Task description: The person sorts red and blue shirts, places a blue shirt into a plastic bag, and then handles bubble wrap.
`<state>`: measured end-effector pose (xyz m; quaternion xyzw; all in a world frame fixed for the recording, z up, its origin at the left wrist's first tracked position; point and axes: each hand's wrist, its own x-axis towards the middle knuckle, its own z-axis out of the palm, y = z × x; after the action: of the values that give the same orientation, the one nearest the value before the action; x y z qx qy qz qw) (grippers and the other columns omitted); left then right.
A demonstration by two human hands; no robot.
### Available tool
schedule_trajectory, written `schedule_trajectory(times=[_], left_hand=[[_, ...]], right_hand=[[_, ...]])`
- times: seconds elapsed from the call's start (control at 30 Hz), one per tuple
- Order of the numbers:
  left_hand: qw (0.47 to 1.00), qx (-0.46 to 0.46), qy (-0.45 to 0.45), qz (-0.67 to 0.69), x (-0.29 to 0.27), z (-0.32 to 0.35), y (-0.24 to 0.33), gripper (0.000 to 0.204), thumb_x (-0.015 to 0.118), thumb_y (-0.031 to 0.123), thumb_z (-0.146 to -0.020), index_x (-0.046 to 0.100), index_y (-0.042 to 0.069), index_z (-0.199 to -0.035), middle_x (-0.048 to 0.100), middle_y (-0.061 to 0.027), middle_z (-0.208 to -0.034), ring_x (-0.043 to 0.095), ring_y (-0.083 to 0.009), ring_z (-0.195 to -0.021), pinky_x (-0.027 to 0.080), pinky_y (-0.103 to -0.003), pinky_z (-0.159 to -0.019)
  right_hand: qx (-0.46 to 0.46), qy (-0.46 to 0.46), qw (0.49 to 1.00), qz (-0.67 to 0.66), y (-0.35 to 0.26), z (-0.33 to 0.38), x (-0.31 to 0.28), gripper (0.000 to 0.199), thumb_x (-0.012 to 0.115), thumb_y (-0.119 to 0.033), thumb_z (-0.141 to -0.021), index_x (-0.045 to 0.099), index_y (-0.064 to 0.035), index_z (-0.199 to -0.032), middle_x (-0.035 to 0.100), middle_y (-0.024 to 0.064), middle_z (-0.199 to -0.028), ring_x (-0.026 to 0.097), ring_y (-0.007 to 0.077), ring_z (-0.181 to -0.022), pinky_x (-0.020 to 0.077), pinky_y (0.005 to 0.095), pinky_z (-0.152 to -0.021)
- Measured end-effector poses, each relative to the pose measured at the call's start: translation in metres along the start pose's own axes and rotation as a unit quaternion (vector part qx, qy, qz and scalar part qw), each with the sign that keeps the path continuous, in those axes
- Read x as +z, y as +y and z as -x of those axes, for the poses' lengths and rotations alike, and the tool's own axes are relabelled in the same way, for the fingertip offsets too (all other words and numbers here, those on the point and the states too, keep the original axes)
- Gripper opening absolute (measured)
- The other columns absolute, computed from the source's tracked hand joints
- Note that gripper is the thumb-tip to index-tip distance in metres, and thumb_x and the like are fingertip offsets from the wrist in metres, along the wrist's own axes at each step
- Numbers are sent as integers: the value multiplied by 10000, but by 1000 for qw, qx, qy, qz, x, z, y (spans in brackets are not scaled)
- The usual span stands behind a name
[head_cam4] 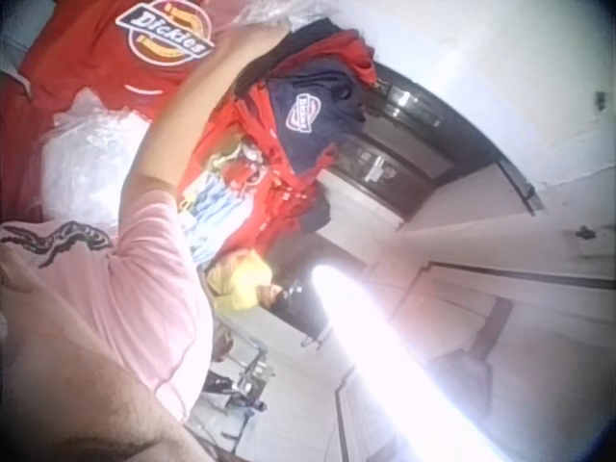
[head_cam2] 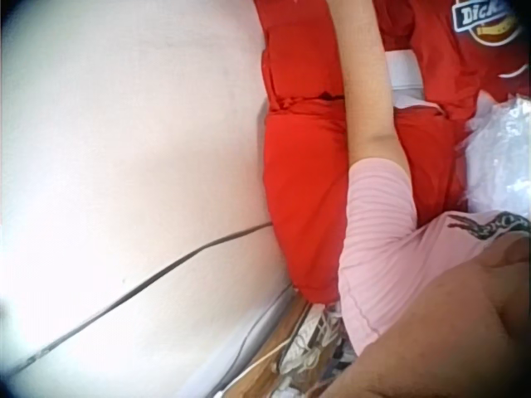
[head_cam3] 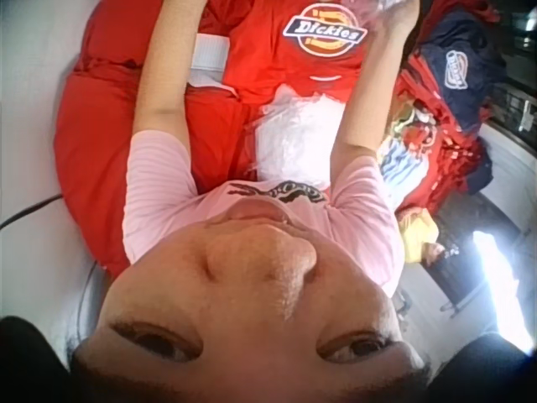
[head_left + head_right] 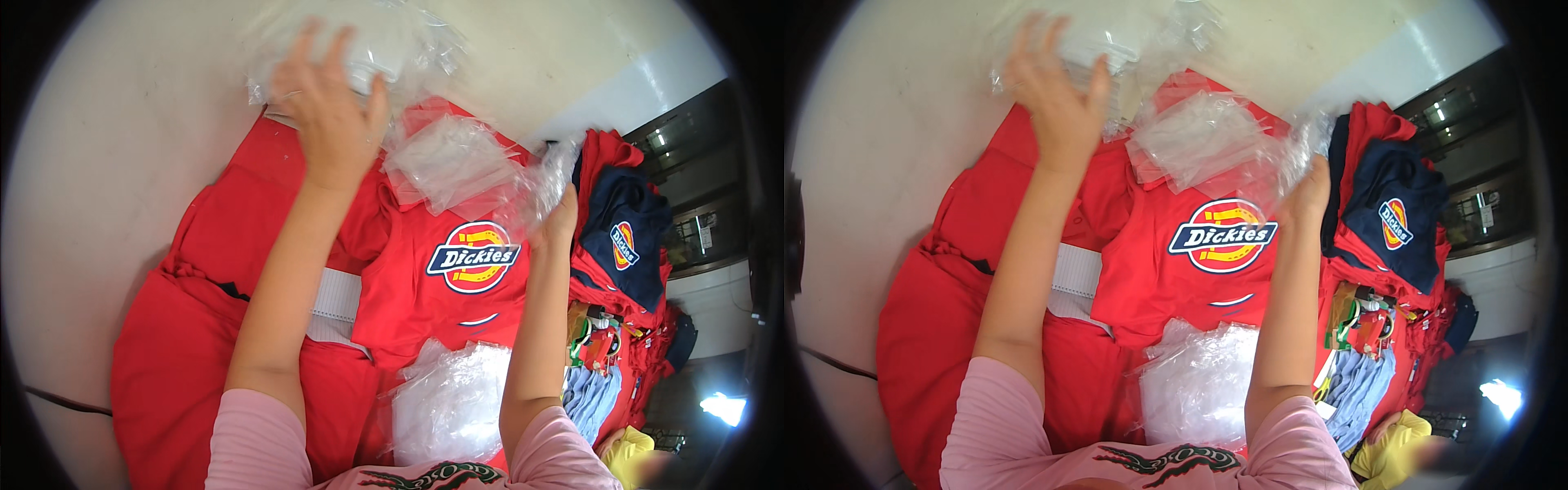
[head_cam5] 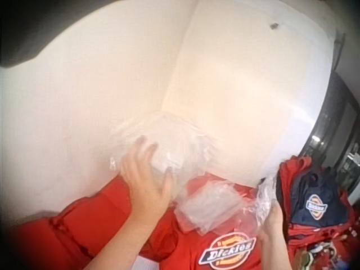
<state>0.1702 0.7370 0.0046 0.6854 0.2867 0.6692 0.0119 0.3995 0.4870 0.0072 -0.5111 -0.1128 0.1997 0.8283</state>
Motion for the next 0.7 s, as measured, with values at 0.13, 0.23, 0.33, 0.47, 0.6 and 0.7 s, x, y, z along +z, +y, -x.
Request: schedule_trajectory(times=[0.13,0.23,0.33,0.47,0.6,0.7], left_hand=[[894,-164,-331,253,21,47,34,426,687,201,-968,626,19,-1349,612,-256,-1366,615,-419,-1214,487,-444,-1053],[880,-196,-383,203,44,93,17,568,707,227,-977,535,5,-1471,571,-276,-1440,605,-433,-1266,491,-455,-1071],[840,-289,-383,254,54,112,7,689,720,246,-985,428,-2,-1558,531,-296,-1499,559,-391,-1366,479,-431,-1101],[711,-421,-420,375,61,128,14,735,739,239,-973,387,-25,-1561,525,-283,-1519,561,-326,-1366,476,-394,-1097],[606,-426,-439,509,60,132,30,665,734,198,-970,449,-10,-1533,591,-185,-1474,602,-249,-1300,490,-360,-1069],[542,-409,-484,553,53,124,36,576,712,163,-981,507,19,-1499,633,-113,-1417,614,-192,-1254,498,-339,-1045]], right_hand=[[117,25,989,92,27,-14,-15,283,682,-49,-938,645,66,-1194,687,160,-1156,694,296,-1041,595,394,-866],[96,50,989,101,52,-7,-36,376,731,-67,-946,632,117,-1258,677,199,-1236,694,298,-1081,598,393,-856],[107,39,992,56,63,8,-22,461,717,-125,-985,580,92,-1367,647,203,-1348,656,309,-1190,551,420,-980],[121,-22,992,29,59,3,-2,528,734,-170,-989,551,69,-1423,642,179,-1378,623,289,-1262,500,413,-1073],[160,-77,978,106,71,-8,23,535,834,-158,-899,628,96,-1322,679,171,-1316,677,286,-1149,553,397,-969],[164,-108,964,179,84,-5,43,540,866,-158,-860,656,72,-1300,723,157,-1222,706,273,-1072,568,392,-923]])
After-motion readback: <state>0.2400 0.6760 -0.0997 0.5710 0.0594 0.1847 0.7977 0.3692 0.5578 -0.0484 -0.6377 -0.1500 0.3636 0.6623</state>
